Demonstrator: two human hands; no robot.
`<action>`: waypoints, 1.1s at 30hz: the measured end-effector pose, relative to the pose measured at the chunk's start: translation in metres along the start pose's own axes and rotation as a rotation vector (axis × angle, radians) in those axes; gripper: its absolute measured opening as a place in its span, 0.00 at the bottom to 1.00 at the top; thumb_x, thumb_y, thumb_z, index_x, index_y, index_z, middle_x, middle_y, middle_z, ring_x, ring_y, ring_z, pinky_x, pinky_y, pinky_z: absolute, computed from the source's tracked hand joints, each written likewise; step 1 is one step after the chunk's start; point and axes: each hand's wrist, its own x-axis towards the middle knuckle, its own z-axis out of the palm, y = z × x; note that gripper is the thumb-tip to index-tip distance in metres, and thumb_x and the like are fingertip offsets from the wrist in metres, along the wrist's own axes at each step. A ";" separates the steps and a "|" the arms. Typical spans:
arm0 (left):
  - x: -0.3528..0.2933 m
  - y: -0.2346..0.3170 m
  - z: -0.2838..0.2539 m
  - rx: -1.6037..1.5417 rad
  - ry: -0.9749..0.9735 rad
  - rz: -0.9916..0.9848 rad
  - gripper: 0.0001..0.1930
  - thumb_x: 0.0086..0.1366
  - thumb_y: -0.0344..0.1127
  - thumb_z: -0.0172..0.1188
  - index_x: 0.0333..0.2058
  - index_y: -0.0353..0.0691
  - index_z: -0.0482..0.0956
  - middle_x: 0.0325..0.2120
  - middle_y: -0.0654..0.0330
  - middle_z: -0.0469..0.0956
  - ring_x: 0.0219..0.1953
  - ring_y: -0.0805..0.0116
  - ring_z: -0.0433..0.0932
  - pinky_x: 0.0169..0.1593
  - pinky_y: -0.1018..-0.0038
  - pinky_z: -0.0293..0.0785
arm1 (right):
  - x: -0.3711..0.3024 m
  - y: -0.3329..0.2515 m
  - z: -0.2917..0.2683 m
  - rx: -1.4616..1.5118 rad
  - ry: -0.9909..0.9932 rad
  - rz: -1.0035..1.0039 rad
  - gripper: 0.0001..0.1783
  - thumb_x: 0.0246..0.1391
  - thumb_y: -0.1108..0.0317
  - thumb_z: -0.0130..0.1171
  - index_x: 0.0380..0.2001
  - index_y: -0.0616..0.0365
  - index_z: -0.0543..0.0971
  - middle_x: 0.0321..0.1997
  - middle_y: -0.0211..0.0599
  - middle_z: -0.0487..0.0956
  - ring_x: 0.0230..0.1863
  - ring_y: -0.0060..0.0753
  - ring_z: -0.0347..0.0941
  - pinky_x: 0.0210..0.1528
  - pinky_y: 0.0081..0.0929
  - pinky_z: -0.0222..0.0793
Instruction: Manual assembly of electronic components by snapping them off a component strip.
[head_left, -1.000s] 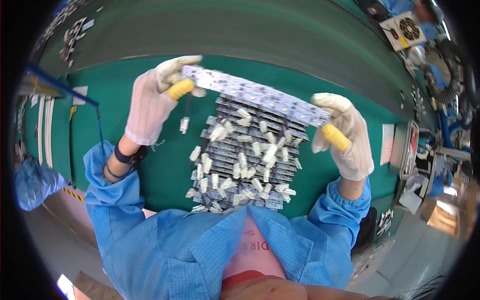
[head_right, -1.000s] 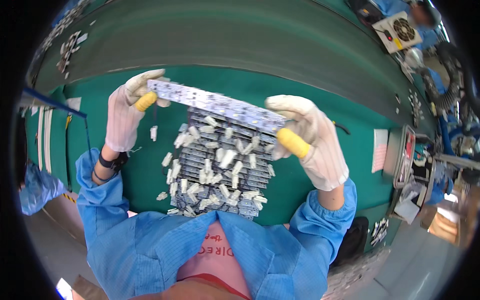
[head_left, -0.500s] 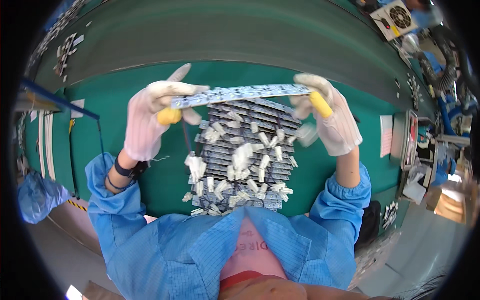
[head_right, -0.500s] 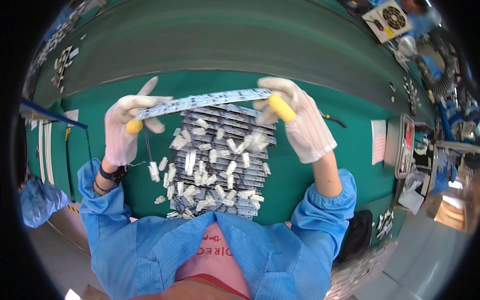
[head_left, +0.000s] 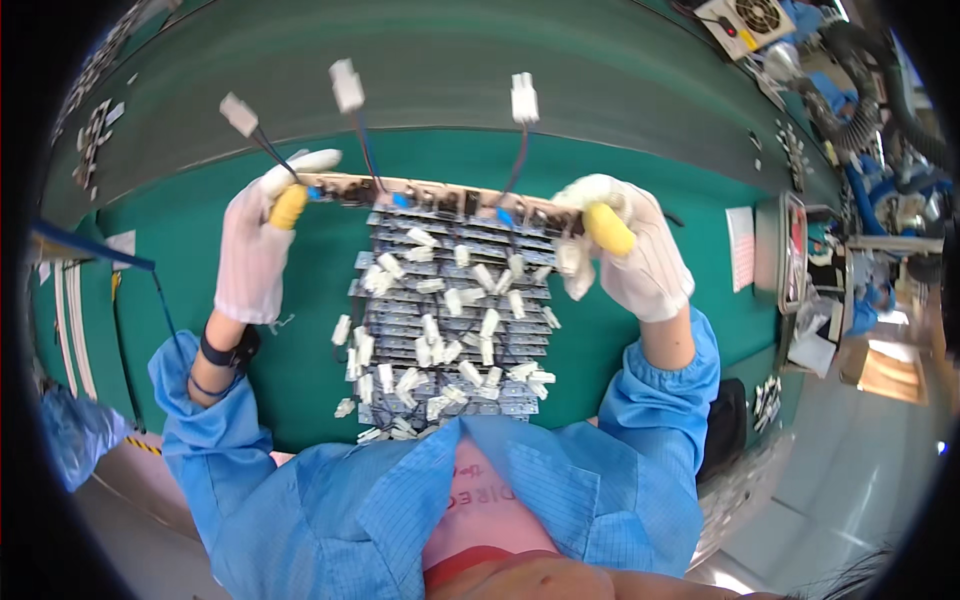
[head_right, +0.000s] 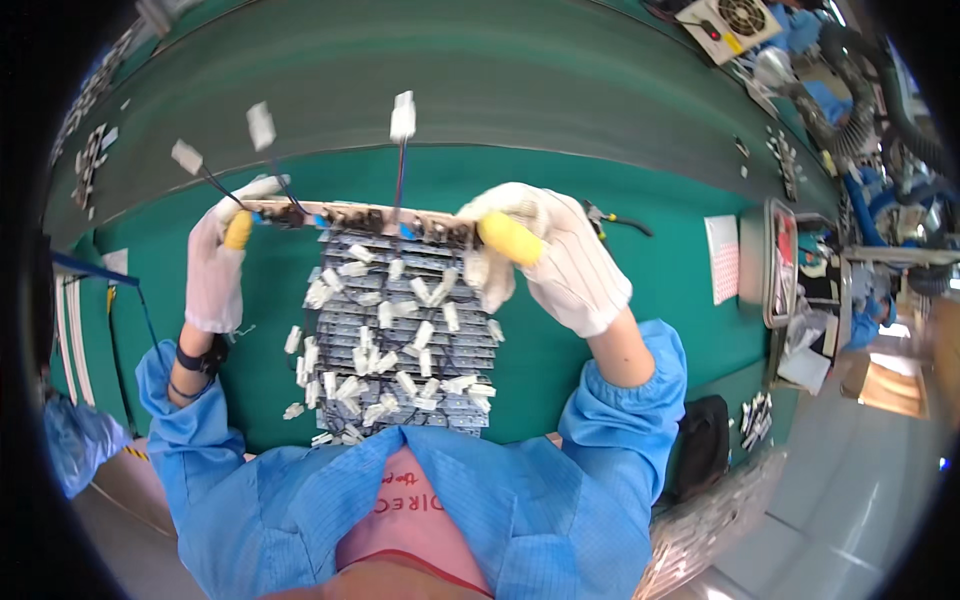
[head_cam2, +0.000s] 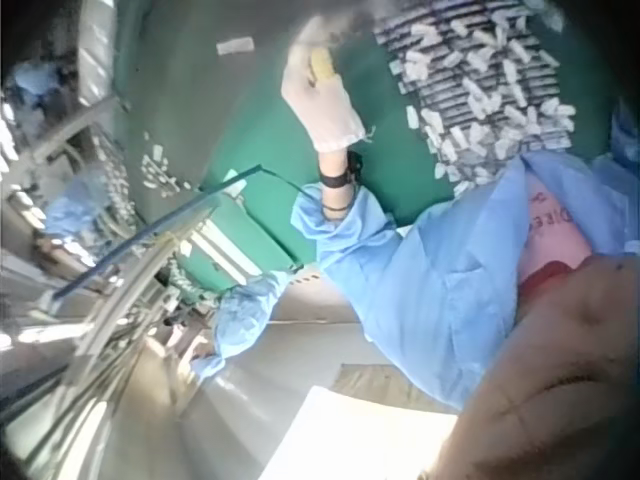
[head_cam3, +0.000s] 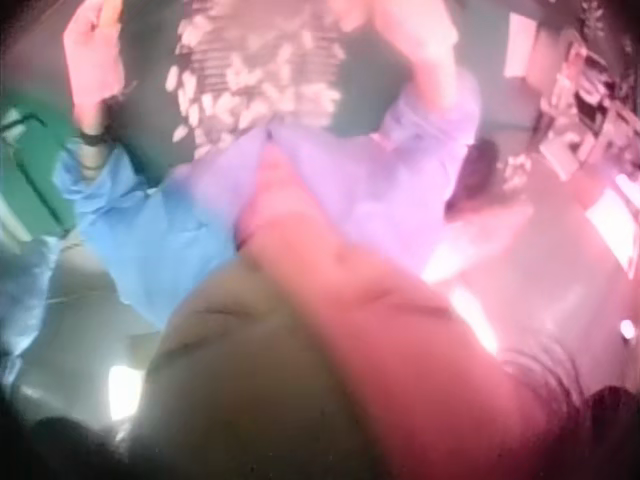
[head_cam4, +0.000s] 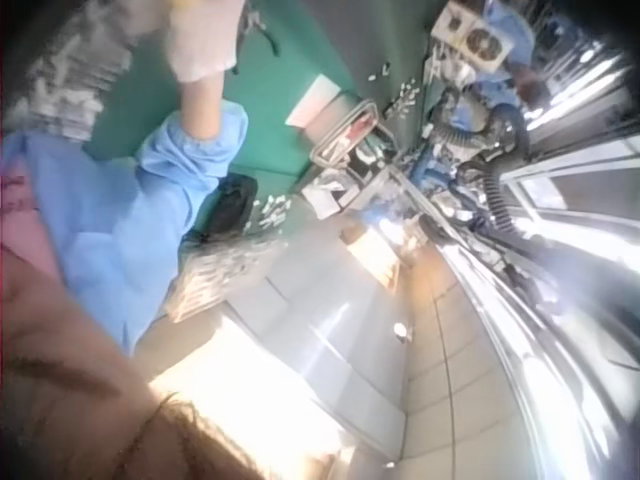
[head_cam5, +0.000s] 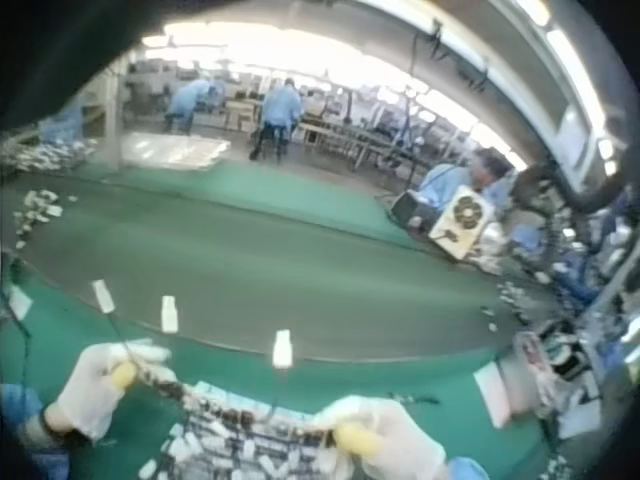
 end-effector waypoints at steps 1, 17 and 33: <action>-0.001 0.004 0.001 -0.007 -0.015 0.007 0.15 0.69 0.30 0.46 0.49 0.36 0.78 0.36 0.57 0.82 0.44 0.65 0.78 0.55 0.74 0.65 | 0.002 0.010 -0.006 0.063 -0.072 -0.143 0.32 0.54 0.44 0.61 0.44 0.65 0.72 0.24 0.39 0.77 0.18 0.28 0.73 0.18 0.21 0.70; -0.010 -0.004 -0.005 -0.616 -0.193 0.024 0.22 0.73 0.46 0.44 0.56 0.36 0.67 0.43 0.54 0.74 0.41 0.66 0.75 0.52 0.66 0.71 | 0.009 -0.003 0.019 -0.120 0.044 -0.020 0.38 0.51 0.54 0.66 0.57 0.68 0.65 0.32 0.29 0.75 0.34 0.23 0.75 0.37 0.20 0.74; -0.007 0.001 -0.032 0.175 -0.023 0.274 0.24 0.70 0.46 0.50 0.58 0.37 0.68 0.51 0.56 0.75 0.57 0.63 0.70 0.62 0.68 0.60 | 0.003 -0.014 -0.012 -0.259 0.257 -0.142 0.20 0.51 0.69 0.65 0.46 0.64 0.76 0.42 0.37 0.79 0.38 0.27 0.78 0.40 0.23 0.74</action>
